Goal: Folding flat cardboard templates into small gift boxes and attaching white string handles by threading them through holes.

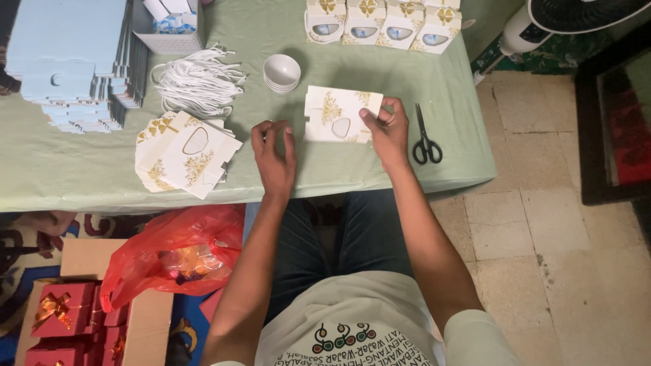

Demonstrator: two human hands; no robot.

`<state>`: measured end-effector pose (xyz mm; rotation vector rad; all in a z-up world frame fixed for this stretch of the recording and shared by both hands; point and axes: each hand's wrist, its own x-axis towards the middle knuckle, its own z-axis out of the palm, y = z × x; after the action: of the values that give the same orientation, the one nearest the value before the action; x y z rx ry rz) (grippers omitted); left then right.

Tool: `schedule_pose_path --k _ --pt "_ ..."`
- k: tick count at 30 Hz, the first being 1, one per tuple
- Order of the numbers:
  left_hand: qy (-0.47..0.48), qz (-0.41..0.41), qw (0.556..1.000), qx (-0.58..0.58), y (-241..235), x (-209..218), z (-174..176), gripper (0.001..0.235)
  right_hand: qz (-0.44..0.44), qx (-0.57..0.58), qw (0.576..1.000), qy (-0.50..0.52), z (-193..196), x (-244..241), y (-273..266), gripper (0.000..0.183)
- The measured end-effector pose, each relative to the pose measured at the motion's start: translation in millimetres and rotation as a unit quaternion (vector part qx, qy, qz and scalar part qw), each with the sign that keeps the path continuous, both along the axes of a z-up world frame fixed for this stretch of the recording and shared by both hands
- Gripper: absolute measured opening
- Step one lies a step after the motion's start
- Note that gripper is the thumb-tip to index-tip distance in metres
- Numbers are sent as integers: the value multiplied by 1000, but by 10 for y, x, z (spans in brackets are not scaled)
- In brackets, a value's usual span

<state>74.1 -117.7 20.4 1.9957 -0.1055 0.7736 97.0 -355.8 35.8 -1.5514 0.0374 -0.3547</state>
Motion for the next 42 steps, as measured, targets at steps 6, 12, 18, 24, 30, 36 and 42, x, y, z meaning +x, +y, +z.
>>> schedule_pose_path --k 6,12,18,24,30,36,42 --pt "52 -115 989 -81 -262 -143 305 32 23 9 998 -65 152 -154 187 19" --pt "94 -117 968 -202 -371 -19 89 55 33 33 999 -26 454 -344 383 13" --pt "104 -148 967 -178 -382 -45 25 72 28 -15 996 82 348 -236 241 26" --pt "89 -93 981 -142 -436 -119 18 71 15 -19 990 136 -10 -80 41 24" --pt "93 -104 971 -194 -371 -125 -8 47 25 -12 992 123 90 -107 92 25" --pt "74 -80 987 -117 -201 -22 -42 16 61 -16 995 81 470 -242 203 34" --pt "178 -155 955 -178 -262 -185 332 27 77 -40 994 59 921 -473 389 39"
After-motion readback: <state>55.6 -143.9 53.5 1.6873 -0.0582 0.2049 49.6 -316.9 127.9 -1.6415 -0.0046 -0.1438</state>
